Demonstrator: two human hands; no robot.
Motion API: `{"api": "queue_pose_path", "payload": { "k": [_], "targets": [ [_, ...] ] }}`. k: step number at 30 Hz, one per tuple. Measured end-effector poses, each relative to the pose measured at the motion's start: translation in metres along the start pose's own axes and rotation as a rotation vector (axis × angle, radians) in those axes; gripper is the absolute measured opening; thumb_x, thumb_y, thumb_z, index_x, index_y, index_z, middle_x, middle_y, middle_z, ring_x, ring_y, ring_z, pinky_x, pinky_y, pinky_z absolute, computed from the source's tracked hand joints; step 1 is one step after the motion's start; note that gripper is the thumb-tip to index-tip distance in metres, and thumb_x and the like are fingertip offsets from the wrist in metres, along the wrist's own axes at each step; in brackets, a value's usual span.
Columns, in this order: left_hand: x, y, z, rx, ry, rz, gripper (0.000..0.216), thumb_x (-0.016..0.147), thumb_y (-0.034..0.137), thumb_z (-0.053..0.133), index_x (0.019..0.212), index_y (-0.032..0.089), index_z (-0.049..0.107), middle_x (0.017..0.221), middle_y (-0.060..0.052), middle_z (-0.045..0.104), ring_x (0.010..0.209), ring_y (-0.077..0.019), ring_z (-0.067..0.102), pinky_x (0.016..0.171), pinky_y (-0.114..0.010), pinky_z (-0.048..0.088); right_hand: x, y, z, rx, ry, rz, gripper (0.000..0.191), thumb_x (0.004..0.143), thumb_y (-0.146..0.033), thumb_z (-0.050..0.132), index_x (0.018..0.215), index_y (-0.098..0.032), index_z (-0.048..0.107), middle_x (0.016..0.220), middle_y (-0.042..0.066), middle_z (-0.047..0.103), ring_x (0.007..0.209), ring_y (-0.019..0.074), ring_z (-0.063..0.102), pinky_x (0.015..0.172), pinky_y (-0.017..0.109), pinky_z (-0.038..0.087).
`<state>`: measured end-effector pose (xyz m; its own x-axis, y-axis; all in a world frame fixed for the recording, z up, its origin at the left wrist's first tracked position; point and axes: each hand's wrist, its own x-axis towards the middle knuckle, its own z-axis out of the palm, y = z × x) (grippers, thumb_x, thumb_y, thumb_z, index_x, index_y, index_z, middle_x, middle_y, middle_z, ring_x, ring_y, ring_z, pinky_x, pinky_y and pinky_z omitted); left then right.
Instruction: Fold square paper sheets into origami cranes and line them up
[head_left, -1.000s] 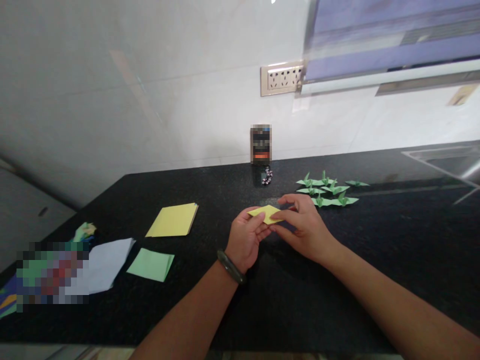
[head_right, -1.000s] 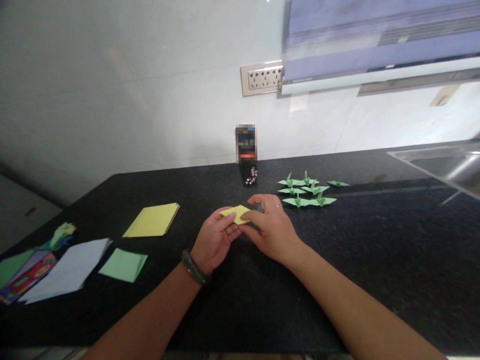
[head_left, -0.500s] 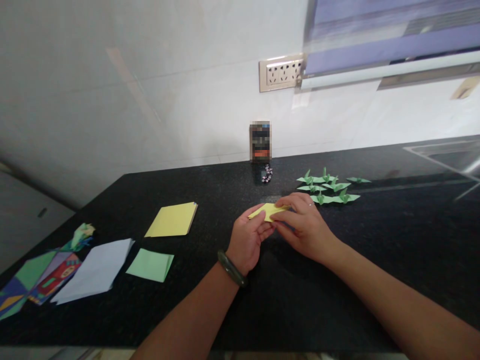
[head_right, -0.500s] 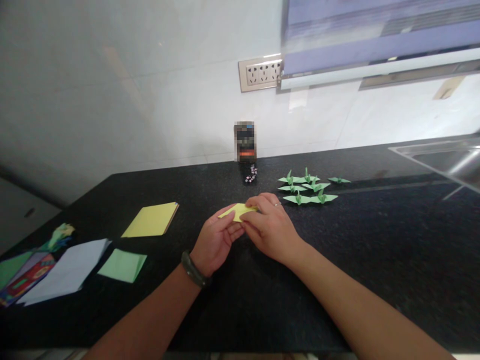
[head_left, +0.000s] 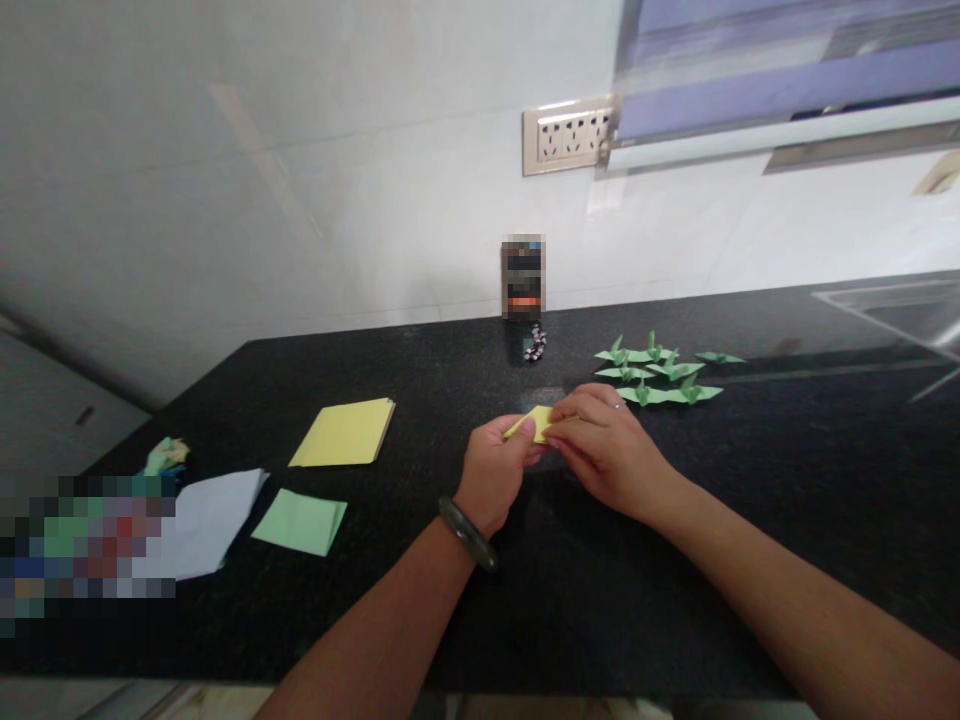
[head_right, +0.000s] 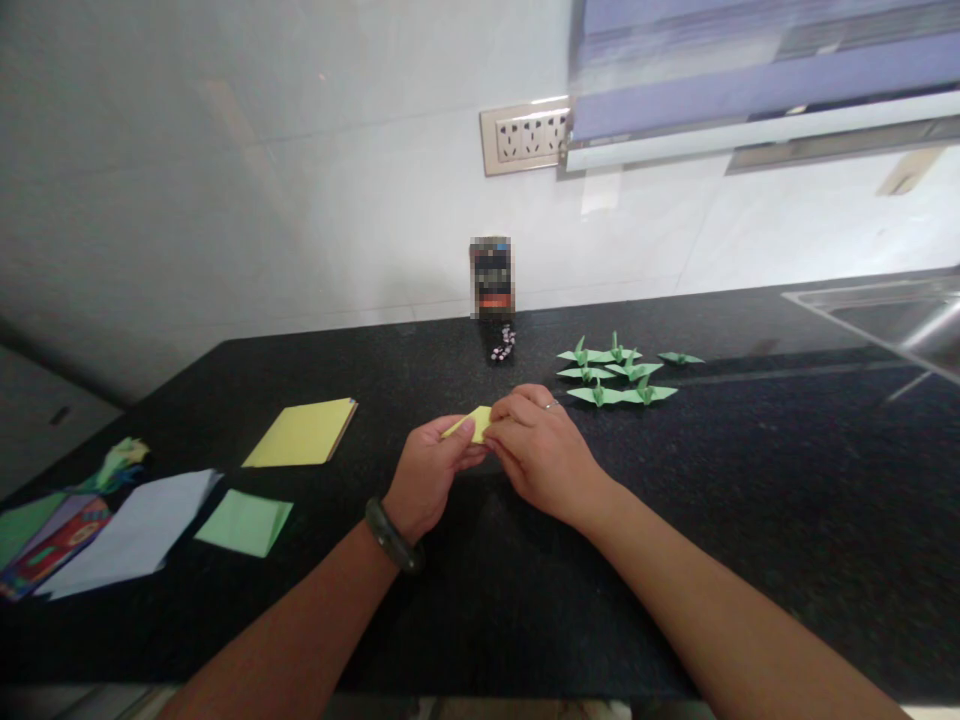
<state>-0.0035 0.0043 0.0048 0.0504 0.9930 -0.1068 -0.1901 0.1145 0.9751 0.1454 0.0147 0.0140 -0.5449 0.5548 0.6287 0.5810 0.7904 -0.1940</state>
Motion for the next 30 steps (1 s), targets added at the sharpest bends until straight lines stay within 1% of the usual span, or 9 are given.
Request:
{"api": "queue_pose_path", "payload": {
  "k": [3, 7, 12, 19, 26, 30],
  "targets": [
    [0.0, 0.0, 0.0, -0.003, -0.024, 0.006, 0.023, 0.074, 0.032, 0.059, 0.082, 0.011, 0.066, 0.073, -0.006, 0.067, 0.064, -0.0131, 0.062, 0.065, -0.025, 0.048, 0.0, 0.0, 0.001, -0.024, 0.001, 0.018, 0.018, 0.083, -0.014, 0.046, 0.076, -0.019, 0.062, 0.083, 0.007, 0.058, 0.083, 0.0203, 0.046, 0.077, 0.036, 0.039],
    [-0.001, -0.002, 0.002, -0.04, -0.037, 0.029, 0.025, 0.073, 0.033, 0.06, 0.084, 0.011, 0.066, 0.075, -0.007, 0.068, 0.065, -0.0127, 0.062, 0.066, -0.025, 0.048, -0.001, -0.002, 0.004, -0.041, 0.022, 0.099, 0.017, 0.082, -0.014, 0.045, 0.075, -0.018, 0.061, 0.079, 0.007, 0.054, 0.078, 0.0203, 0.045, 0.073, 0.036, 0.037],
    [-0.001, -0.002, 0.002, -0.046, -0.046, 0.036, 0.026, 0.073, 0.033, 0.061, 0.084, 0.01, 0.067, 0.076, -0.007, 0.068, 0.065, -0.0129, 0.061, 0.067, -0.026, 0.049, -0.002, -0.005, 0.007, 0.02, 0.05, 0.215, 0.017, 0.082, -0.017, 0.047, 0.071, -0.018, 0.059, 0.074, 0.006, 0.053, 0.074, 0.0198, 0.045, 0.07, 0.035, 0.037],
    [-0.001, -0.004, 0.001, -0.049, -0.042, 0.009, 0.027, 0.072, 0.033, 0.062, 0.082, 0.009, 0.066, 0.071, -0.007, 0.067, 0.063, -0.0132, 0.061, 0.065, -0.026, 0.049, -0.001, -0.003, 0.009, 0.123, 0.115, 0.341, 0.009, 0.076, -0.016, 0.056, 0.068, -0.019, 0.059, 0.073, 0.004, 0.055, 0.074, 0.0188, 0.048, 0.07, 0.034, 0.038],
    [-0.001, -0.006, 0.002, -0.081, -0.045, -0.005, 0.027, 0.07, 0.035, 0.064, 0.081, 0.01, 0.065, 0.071, -0.006, 0.066, 0.061, -0.0124, 0.061, 0.064, -0.026, 0.049, -0.001, -0.004, 0.01, 0.14, 0.096, 0.351, 0.013, 0.077, -0.014, 0.053, 0.065, -0.018, 0.057, 0.071, 0.004, 0.055, 0.072, 0.0179, 0.048, 0.069, 0.034, 0.038],
    [-0.002, -0.005, 0.003, -0.035, -0.027, 0.041, 0.026, 0.063, 0.029, 0.07, 0.08, 0.01, 0.064, 0.07, -0.004, 0.066, 0.06, -0.0107, 0.059, 0.061, -0.024, 0.048, -0.001, -0.005, 0.01, 0.134, 0.093, 0.351, 0.012, 0.077, -0.014, 0.054, 0.066, -0.018, 0.058, 0.073, 0.005, 0.056, 0.074, 0.0186, 0.049, 0.07, 0.034, 0.038]
  ]
}}
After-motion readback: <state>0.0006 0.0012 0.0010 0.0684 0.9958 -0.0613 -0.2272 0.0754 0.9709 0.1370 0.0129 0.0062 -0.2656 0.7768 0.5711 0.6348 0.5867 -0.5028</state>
